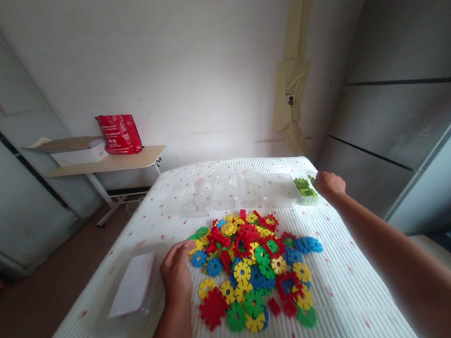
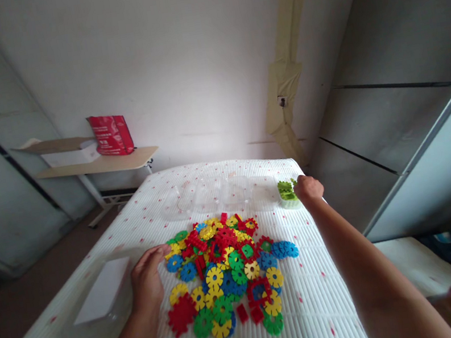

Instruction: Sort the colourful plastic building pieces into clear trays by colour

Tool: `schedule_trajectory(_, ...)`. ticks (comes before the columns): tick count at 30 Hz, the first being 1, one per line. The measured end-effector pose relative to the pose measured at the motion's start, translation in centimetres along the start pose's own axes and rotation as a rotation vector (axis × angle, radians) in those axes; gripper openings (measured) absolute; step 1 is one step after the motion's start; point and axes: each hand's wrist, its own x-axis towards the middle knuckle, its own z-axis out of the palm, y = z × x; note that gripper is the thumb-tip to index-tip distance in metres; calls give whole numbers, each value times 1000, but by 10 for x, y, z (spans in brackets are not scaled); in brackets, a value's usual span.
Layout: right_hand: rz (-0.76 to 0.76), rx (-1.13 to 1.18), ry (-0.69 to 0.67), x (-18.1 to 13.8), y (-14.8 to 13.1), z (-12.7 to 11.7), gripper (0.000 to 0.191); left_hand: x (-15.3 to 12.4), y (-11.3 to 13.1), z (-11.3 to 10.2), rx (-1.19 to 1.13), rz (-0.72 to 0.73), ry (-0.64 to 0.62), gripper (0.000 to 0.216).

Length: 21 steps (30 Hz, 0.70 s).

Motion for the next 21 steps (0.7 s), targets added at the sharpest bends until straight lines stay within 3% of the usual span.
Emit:
schedule_trajectory(8, -2, 43, 71, -6, 1, -8, 37, 1, 0, 1, -4, 2, 26, 25)
schedule_trajectory(15, -45, 149, 281, -17, -10, -40, 34, 0, 0, 2, -16, -14, 12, 24)
schedule_trajectory(18, -161, 253, 335, -34, -21, -48, 30, -1, 2, 2, -9, 11, 9, 24)
schedule_trajectory(21, -413, 459, 310, -63, -39, -46, 26, -3, 3, 2, -27, 17, 7, 23)
